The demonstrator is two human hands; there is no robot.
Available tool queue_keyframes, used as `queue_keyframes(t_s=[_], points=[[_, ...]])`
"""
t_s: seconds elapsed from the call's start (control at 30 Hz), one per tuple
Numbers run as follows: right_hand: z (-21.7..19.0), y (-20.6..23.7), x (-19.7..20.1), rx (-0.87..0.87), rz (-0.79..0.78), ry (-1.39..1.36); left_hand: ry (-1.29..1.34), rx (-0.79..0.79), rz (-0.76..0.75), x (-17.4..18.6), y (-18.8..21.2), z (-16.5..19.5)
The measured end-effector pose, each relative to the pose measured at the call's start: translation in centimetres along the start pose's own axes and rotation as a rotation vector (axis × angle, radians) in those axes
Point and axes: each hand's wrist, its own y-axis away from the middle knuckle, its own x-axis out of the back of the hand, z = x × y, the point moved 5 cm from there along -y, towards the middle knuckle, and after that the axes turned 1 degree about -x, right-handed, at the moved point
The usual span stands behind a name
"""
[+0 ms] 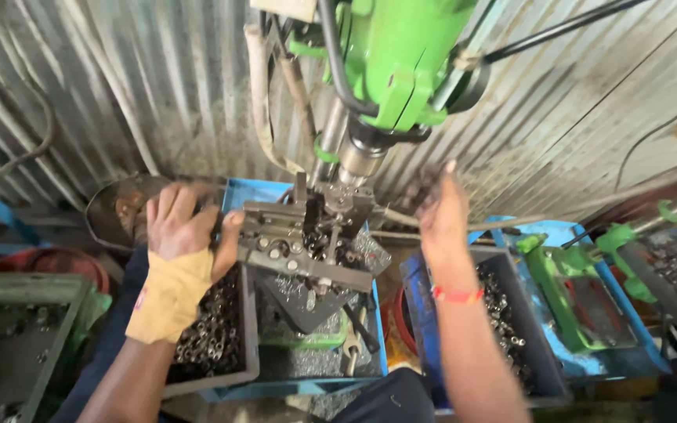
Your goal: The person sits at a bench drill press, picks small metal fittings from a bin, and places them one at a time under the drill to bore holes. They pull the drill lever down with one hand while holding the part, then move finished parts into a collection bin and reach for the next piece.
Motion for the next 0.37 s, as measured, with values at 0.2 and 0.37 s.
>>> queue_keyframes(t_s=[0.2,0.37], points=[[-12.5,-16.6,-6.0,-0.176,-0.461,-0.344,-0.037,0.039,0.011,0.0,-0.2,-0.2],[-17.9,-17.1,-7.4,0.011,-0.773,-0.439,-0.041,0.048,0.003,0.1,-0.3,-0.3]])
